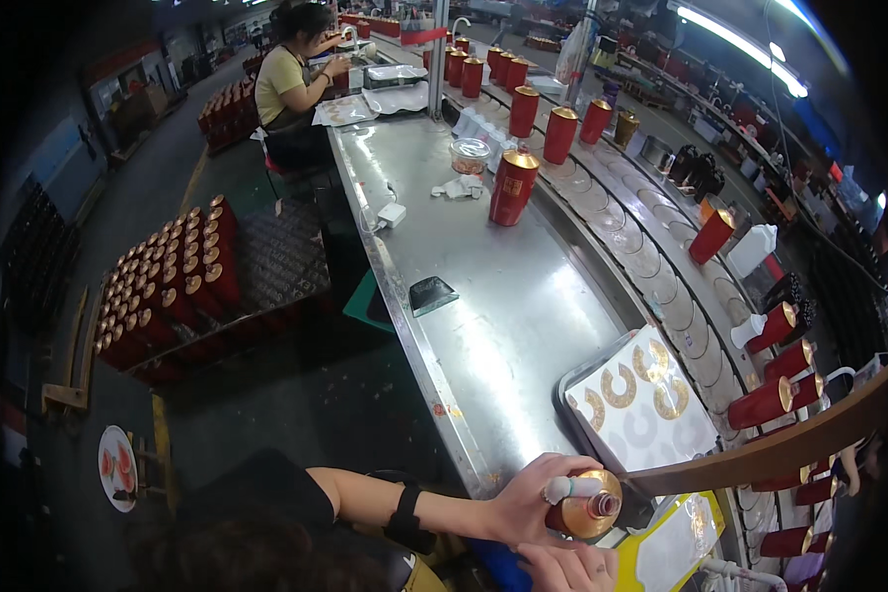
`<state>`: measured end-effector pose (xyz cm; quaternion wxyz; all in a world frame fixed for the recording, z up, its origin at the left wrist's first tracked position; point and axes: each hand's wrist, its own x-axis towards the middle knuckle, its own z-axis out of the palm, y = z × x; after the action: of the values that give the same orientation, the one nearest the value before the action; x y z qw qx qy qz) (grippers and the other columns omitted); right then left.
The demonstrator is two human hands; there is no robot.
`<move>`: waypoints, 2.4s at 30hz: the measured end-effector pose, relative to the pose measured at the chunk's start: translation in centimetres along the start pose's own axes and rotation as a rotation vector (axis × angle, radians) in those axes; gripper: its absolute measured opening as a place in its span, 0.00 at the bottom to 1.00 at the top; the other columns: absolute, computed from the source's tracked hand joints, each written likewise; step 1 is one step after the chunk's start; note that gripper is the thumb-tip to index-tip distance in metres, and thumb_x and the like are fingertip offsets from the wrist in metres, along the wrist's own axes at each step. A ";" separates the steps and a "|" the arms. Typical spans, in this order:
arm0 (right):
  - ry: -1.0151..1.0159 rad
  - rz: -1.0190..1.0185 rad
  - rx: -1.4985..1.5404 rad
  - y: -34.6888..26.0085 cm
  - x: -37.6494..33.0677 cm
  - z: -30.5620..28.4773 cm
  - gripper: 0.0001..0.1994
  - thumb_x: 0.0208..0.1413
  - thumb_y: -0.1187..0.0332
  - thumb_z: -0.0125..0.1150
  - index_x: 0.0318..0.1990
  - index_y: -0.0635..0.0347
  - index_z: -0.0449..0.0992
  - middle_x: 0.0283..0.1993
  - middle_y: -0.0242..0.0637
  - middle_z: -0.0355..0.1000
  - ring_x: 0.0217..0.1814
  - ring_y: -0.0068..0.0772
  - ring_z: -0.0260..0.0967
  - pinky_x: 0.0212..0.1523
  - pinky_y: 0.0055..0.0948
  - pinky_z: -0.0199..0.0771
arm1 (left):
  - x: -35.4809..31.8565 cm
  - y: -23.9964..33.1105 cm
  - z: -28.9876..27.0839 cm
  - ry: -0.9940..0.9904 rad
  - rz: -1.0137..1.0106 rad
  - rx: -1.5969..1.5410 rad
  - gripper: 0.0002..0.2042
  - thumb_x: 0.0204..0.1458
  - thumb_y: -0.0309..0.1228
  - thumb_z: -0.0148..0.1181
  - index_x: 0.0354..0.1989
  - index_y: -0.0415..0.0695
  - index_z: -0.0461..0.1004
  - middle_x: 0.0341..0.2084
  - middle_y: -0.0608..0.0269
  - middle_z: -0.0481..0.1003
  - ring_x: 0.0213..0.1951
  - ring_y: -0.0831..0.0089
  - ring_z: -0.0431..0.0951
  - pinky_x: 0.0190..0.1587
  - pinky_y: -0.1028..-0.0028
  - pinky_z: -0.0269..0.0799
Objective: Applying labels and decorative neck-seals to red and gold liquor bottles on a production line.
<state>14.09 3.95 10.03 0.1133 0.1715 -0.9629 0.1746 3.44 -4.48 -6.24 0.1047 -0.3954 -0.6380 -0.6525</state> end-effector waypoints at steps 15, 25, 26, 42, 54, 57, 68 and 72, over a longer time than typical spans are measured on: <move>0.246 -0.069 -0.206 4.1 -3.5 4.8 0.09 0.42 0.77 0.67 0.33 0.54 0.82 0.32 0.29 0.78 0.33 0.36 0.69 0.43 0.38 0.63 | -0.7 -2.3 0.7 -0.098 -0.069 -0.069 0.38 0.34 0.36 0.82 0.58 0.44 0.70 0.54 0.54 0.66 0.52 0.53 0.72 0.57 0.61 0.69; 0.141 -0.060 -0.045 4.0 -3.0 3.8 0.09 0.43 0.79 0.66 0.33 0.55 0.82 0.30 0.30 0.77 0.34 0.37 0.70 0.41 0.38 0.63 | -1.3 -1.4 2.4 -0.016 -0.030 -0.058 0.43 0.36 0.37 0.81 0.64 0.46 0.65 0.61 0.51 0.66 0.62 0.52 0.68 0.64 0.62 0.64; 0.237 -0.047 -0.138 4.6 -2.7 3.3 0.09 0.43 0.78 0.67 0.32 0.54 0.83 0.30 0.31 0.77 0.34 0.37 0.69 0.41 0.38 0.63 | -1.5 -1.4 2.7 0.048 -0.079 -0.022 0.41 0.36 0.37 0.82 0.62 0.46 0.67 0.59 0.52 0.66 0.60 0.53 0.69 0.62 0.63 0.65; 0.228 -0.042 -0.156 3.7 -3.5 3.3 0.07 0.43 0.77 0.67 0.31 0.54 0.81 0.31 0.30 0.77 0.33 0.37 0.69 0.40 0.38 0.63 | -1.4 -2.6 2.3 -0.094 0.002 -0.184 0.42 0.37 0.32 0.79 0.65 0.44 0.65 0.63 0.48 0.66 0.60 0.49 0.72 0.62 0.58 0.70; 0.347 0.039 -0.336 5.0 -3.5 4.3 0.09 0.43 0.77 0.64 0.33 0.53 0.83 0.32 0.29 0.78 0.34 0.36 0.69 0.42 0.38 0.63 | -0.8 -2.0 2.8 0.044 0.013 0.052 0.40 0.32 0.36 0.81 0.59 0.47 0.68 0.52 0.53 0.65 0.54 0.51 0.69 0.57 0.57 0.66; 0.133 -0.025 -0.120 3.2 -2.9 3.6 0.10 0.43 0.77 0.64 0.34 0.53 0.83 0.32 0.29 0.78 0.34 0.36 0.68 0.43 0.38 0.63 | -0.6 -2.4 2.2 0.023 0.045 0.032 0.40 0.31 0.36 0.81 0.58 0.46 0.69 0.52 0.53 0.65 0.54 0.50 0.69 0.57 0.57 0.66; 0.255 -0.079 -0.246 4.1 -2.9 2.6 0.07 0.43 0.73 0.68 0.33 0.52 0.83 0.33 0.28 0.79 0.34 0.34 0.69 0.43 0.37 0.63 | 1.0 -0.8 0.9 -0.064 0.017 -0.143 0.41 0.36 0.38 0.81 0.62 0.45 0.67 0.63 0.51 0.66 0.61 0.52 0.70 0.64 0.60 0.64; 0.304 -0.039 -0.328 4.7 -3.2 3.0 0.06 0.43 0.74 0.66 0.31 0.53 0.82 0.34 0.29 0.80 0.34 0.35 0.70 0.44 0.38 0.63 | 0.6 -0.9 1.3 0.009 -0.051 0.000 0.36 0.34 0.36 0.81 0.56 0.46 0.71 0.52 0.55 0.68 0.52 0.53 0.72 0.55 0.60 0.68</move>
<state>14.84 7.86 4.96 0.2867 0.1412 -0.9468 0.0370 2.97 -2.92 -6.72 0.0908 -0.3760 -0.6472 -0.6569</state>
